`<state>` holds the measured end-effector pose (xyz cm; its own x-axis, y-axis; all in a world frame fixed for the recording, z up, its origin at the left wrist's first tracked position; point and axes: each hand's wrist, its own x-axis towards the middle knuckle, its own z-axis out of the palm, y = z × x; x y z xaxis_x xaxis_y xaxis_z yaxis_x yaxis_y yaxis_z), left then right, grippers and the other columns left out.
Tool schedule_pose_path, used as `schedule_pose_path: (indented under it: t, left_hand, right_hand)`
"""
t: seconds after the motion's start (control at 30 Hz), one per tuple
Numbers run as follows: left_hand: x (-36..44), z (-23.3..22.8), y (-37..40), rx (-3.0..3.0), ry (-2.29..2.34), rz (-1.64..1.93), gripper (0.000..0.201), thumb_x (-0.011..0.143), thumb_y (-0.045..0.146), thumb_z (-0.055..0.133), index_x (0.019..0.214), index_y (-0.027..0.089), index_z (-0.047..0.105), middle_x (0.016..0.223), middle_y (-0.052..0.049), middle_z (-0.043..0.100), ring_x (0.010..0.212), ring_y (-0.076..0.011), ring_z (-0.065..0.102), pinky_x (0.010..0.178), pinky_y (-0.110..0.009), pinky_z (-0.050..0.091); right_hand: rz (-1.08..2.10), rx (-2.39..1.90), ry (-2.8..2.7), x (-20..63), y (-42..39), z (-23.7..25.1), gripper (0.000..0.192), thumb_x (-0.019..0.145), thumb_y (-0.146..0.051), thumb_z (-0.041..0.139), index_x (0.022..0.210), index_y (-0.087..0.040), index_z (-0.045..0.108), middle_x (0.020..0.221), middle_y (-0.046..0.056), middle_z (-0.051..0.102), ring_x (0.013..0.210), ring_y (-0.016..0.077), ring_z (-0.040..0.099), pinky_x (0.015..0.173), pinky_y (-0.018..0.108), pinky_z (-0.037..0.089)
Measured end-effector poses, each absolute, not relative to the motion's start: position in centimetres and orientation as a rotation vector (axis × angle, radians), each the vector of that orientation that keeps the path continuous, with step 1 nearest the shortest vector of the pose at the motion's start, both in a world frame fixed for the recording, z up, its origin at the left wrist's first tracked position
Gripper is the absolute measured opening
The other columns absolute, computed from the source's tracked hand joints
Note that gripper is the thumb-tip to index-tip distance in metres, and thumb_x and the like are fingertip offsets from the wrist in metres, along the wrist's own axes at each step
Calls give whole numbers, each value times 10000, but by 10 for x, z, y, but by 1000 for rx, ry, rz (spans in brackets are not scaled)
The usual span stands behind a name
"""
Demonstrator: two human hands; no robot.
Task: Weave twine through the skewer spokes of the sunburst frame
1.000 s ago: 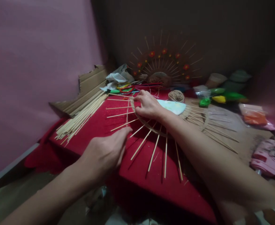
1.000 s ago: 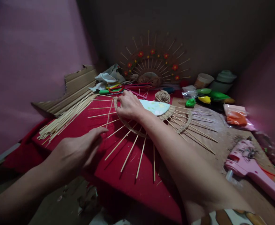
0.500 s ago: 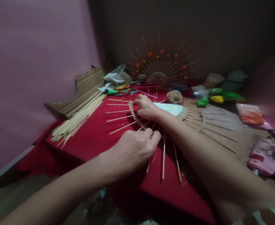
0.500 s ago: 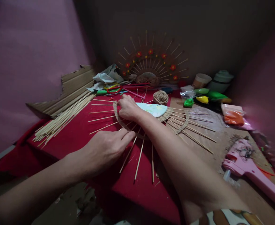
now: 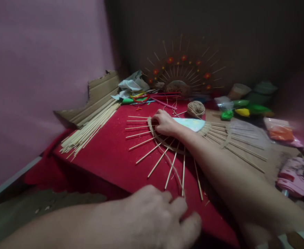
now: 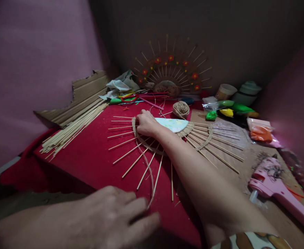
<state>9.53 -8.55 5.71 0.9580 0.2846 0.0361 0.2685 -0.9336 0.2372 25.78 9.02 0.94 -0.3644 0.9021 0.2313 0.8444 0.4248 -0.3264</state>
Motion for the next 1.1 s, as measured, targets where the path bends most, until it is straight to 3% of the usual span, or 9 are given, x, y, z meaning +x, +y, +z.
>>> schedule_pose_path:
  t: [0.13, 0.27, 0.37, 0.47, 0.73, 0.83, 1.1]
  left_hand:
    - [85, 76, -37, 2764, 464, 297, 237, 894, 202, 440, 1047, 218, 620, 863, -26, 668, 697, -115, 588, 629, -221, 445]
    - [82, 79, 52, 2691, 1083, 575, 259, 862, 257, 467, 981, 169, 679, 902, -48, 705, 801, -155, 617, 754, -257, 440]
    - [85, 69, 117, 2617, 1378, 414, 294, 783, 280, 541, 973, 120, 697, 946, -85, 709, 874, -197, 618, 789, -272, 426]
    - [89, 55, 157, 2497, 1218, 191, 321, 751, 298, 534, 950, 107, 698, 874, -70, 705, 763, -171, 601, 697, -246, 424]
    - [93, 29, 185, 2176, 973, 106, 218, 646, 354, 635, 696, 142, 631, 556, 23, 528, 520, -102, 441, 514, -229, 329]
    - [92, 22, 187, 2200, 959, 204, 226, 646, 357, 632, 704, 139, 633, 561, 24, 525, 517, -98, 426, 512, -230, 317]
    - [91, 16, 173, 2382, 967, 416, 285, 705, 353, 563, 783, 105, 679, 709, -35, 649, 668, -139, 531, 610, -239, 370]
  right_hand:
    - [256, -1541, -2219, 258, 88, 14, 254, 720, -66, 537, 915, -114, 693, 981, 106, 603, 864, 183, 568, 786, 268, 443]
    - [214, -1561, -2141, 258, 89, 13, 254, 745, -72, 527, 932, -120, 692, 962, 85, 623, 856, 170, 568, 767, 257, 426]
    - [175, -1563, -2098, 259, 93, 8, 283, 755, -58, 491, 951, -130, 682, 969, 80, 644, 889, 175, 573, 797, 267, 422]
    - [159, -1589, -2103, 261, 98, 2, 303, 756, -53, 478, 981, -132, 666, 991, 94, 656, 923, 191, 572, 812, 287, 422]
    - [-20, -1500, -2153, 254, 88, -6, 243, 847, -211, 466, 1024, -140, 617, 1025, 125, 600, 951, 242, 509, 854, 373, 404]
    - [-43, -1463, -2137, 250, 83, -9, 261, 862, -284, 458, 1028, -139, 598, 1022, 133, 571, 951, 253, 486, 846, 390, 401]
    - [-58, -1385, -2132, 251, 80, -12, 166, 797, -247, 497, 914, -153, 569, 979, 126, 546, 940, 245, 478, 857, 374, 402]
